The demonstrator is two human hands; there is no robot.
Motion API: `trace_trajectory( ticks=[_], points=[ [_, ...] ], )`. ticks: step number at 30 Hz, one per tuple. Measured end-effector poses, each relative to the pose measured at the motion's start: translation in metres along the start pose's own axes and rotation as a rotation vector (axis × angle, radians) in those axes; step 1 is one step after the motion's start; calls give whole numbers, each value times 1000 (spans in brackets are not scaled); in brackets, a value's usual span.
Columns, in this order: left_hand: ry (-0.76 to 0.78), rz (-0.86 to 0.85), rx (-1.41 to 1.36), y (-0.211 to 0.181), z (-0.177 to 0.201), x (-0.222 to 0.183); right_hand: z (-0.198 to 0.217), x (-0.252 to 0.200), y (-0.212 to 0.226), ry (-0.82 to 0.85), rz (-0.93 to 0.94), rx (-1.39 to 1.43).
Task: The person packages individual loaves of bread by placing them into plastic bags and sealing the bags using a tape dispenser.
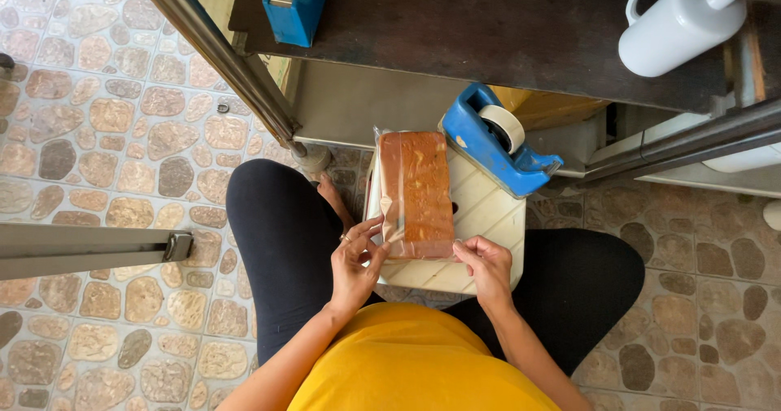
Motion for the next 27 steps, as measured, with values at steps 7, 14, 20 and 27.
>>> trace_trajectory(
  ticks=[7,14,20,27],
  points=[
    [-25,20,33,4,-4,1,20,18,16,63,127,-345],
    [-48,-29,81,1,-6,2,67,55,161,-378,928,-897],
    [-43,0,117,-6,-7,3,70,113,147,-27,465,-879],
    [-41,6,128,0,-6,3,114,92,138,256,333,316]
  ],
)
Point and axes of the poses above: each hand's wrist, its own x-axis towards the middle knuckle, its own z-axis out of the back of the hand, y = z × x, the point moved 4 cm from there along x, towards the middle knuckle, and after that the axes turned 5 degrees about -x, right-handed, at the moved point
